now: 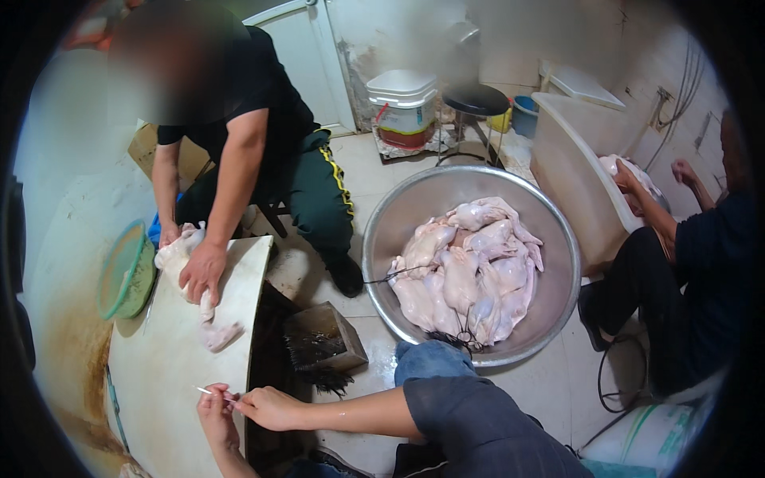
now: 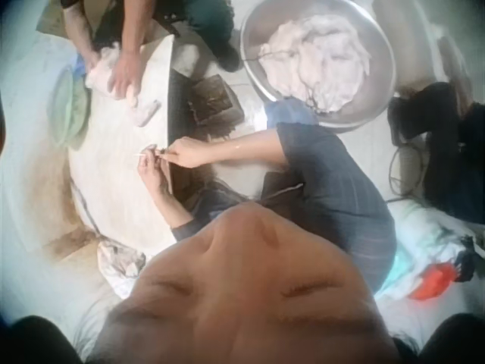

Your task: The person handles whole raw poultry carcasses, using a metal hook to pull and position the birds on a white cutting board. They repeatedly lift, rotate, and place the carcasses into a large metal basin while another person works nearby.

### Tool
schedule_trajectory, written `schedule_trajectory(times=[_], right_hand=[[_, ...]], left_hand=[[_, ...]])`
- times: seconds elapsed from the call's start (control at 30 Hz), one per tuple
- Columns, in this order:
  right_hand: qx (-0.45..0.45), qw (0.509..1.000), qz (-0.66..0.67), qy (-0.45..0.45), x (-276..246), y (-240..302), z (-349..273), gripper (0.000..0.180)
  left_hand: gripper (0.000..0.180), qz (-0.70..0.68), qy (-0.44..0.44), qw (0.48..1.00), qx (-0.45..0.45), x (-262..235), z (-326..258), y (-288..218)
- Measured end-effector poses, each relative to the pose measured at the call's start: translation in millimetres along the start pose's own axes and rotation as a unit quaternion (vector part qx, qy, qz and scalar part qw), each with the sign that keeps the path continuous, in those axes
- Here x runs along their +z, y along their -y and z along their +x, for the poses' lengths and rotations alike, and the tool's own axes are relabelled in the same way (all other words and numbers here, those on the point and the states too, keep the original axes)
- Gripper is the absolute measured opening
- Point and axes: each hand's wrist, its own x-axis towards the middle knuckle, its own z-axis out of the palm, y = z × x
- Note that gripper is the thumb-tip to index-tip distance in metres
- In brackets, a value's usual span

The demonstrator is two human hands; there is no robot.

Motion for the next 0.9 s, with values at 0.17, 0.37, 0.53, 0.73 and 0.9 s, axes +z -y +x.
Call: schedule_trajectory(times=[0.17, 0.37, 0.53, 0.73, 0.9], right_hand=[[0.017, 1.0, -0.027, -0.002, -2, 5, -4, 0.044], [-0.022, 0.995, -0.064, -0.069, 1, 4, -9, 0.041], [-0.007, 0.993, -0.072, -0.092, -6, 10, -12, 0.04], [-0.001, 0.994, -0.048, -0.094, -10, 13, -16, 0.04], [-0.012, 0.994, -0.037, -0.103, -4, 4, -12, 0.036]], left_hand=[[0.022, -0.069, -0.064, 0.995, 0.043, -12, 5, -11], [0.036, -0.102, -0.087, 0.99, 0.04, -34, 5, 3], [0.035, -0.097, -0.1, 0.99, 0.021, -32, 5, 2], [0.031, -0.086, -0.109, 0.989, 0.041, -26, 2, -2], [0.035, -0.087, -0.079, 0.992, 0.046, -26, 7, 2]])
